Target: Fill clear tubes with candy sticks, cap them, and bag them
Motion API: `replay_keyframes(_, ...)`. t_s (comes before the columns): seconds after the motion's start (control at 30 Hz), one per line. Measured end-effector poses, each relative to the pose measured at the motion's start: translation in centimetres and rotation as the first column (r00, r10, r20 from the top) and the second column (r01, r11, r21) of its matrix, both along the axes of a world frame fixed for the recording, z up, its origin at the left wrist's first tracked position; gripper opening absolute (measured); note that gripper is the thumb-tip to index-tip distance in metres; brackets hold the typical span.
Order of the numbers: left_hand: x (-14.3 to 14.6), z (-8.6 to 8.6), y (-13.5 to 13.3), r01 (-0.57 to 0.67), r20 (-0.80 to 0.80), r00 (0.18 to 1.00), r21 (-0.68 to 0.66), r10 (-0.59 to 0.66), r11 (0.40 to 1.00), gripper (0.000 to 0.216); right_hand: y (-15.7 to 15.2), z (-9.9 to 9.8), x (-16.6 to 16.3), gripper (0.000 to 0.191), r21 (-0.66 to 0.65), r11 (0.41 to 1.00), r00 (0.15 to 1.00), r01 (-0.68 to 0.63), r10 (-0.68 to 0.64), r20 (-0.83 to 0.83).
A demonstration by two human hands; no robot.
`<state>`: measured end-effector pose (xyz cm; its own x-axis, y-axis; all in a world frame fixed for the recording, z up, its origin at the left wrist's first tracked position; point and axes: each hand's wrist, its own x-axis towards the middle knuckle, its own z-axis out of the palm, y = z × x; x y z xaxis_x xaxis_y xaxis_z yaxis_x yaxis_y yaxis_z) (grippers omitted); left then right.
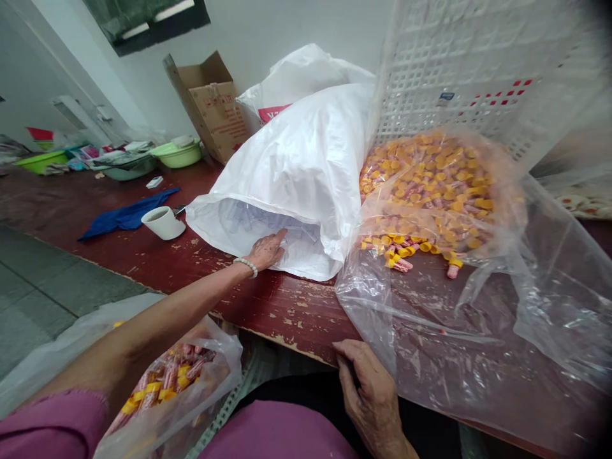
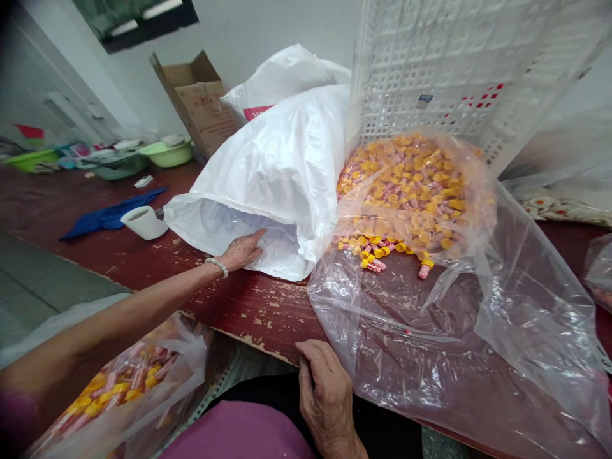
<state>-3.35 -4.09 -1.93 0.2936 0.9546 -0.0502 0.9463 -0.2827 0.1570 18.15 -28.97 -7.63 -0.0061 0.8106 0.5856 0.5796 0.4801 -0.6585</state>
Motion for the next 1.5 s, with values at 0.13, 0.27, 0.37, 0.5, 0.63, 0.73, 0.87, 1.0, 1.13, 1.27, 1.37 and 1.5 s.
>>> replay_keyframes(0.13, -0.5, -0.2, -0.2, 0.038, 0.036, 0.999, 0.004, -0.038, 0.999, 0.044, 0.1, -0.2, 0.0, 0.027, 0.008, 1.000, 1.000, -0.007, 0.007, 0.005)
replay_keyframes(0.27, -0.4, 0.3, 0.8, -0.023, 0.108, 0.994, 0.063, 0.016, 0.998, 0.034, 0.1, -0.2, 0.0, 0.027, 0.007, 1.000, 1.000, 0.001, -0.001, 0.003)
replay_keyframes(0.37, 0.6, 1.0, 2.1, -0.066, 0.185, 0.982, 0.125, 0.042, 0.990, 0.032, 0.1, -0.2, 0.0, 0.027, 0.005, 1.000, 1.000, 0.011, -0.011, 0.013)
replay_keyframes(0.5, 2.1, 1.0, 3.7, -0.127, 0.273, 0.957, 0.081, 0.100, 0.989, 0.025, 0.0, 0.0, -0.1, 0.026, 0.013, 0.999, 0.999, 0.035, -0.035, 0.029)
replay_keyframes(0.63, 2.8, -0.1, 4.5, -0.216, 0.300, 0.932, 0.009, 0.203, 0.976, 0.024, 0.0, 0.2, -0.1, 0.026, 0.011, 0.999, 0.998, 0.045, -0.045, 0.033)
replay_keyframes(0.73, 2.9, -0.8, 4.7, -0.235, 0.288, 0.928, -0.039, 0.236, 0.971, 0.025, 0.1, 0.2, -0.1, 0.026, 0.016, 0.999, 0.998, 0.042, -0.043, 0.040)
replay_keyframes(0.87, 3.1, -0.7, 4.8, -0.190, 0.254, 0.946, -0.075, 0.203, 0.979, 0.023, 0.1, 0.1, -0.1, 0.026, 0.014, 0.999, 0.999, 0.033, -0.034, 0.042)
replay_keyframes(1.0, 2.8, 0.1, 4.9, -0.091, 0.222, 0.969, -0.100, 0.112, 0.991, 0.027, 0.0, 0.2, -0.1, 0.027, 0.015, 1.000, 0.999, 0.023, -0.024, 0.034)
replay_keyframes(1.13, 1.6, 0.8, 4.4, -0.022, 0.203, 0.978, -0.155, 0.054, 0.988, 0.032, 0.0, 0.3, -0.1, 0.028, 0.012, 1.000, 0.999, 0.028, -0.028, 0.029)
replay_keyframes(1.27, 0.6, 1.1, 3.4, -0.001, 0.213, 0.976, -0.193, 0.043, 0.981, 0.033, 0.1, 0.3, -0.1, 0.027, 0.019, 0.999, 0.999, 0.030, -0.031, 0.032)
replay_keyframes(1.37, 0.8, 0.9, 2.8, -0.018, 0.198, 0.979, -0.167, 0.052, 0.986, 0.028, 0.1, 0.3, -0.1, 0.027, 0.017, 0.999, 0.999, 0.029, -0.030, 0.040)
replay_keyframes(1.5, 1.9, 0.2, 2.5, -0.029, 0.131, 0.991, -0.090, 0.040, 0.996, 0.028, 0.1, 0.3, -0.2, 0.026, 0.023, 0.999, 0.999, 0.031, -0.032, 0.044)
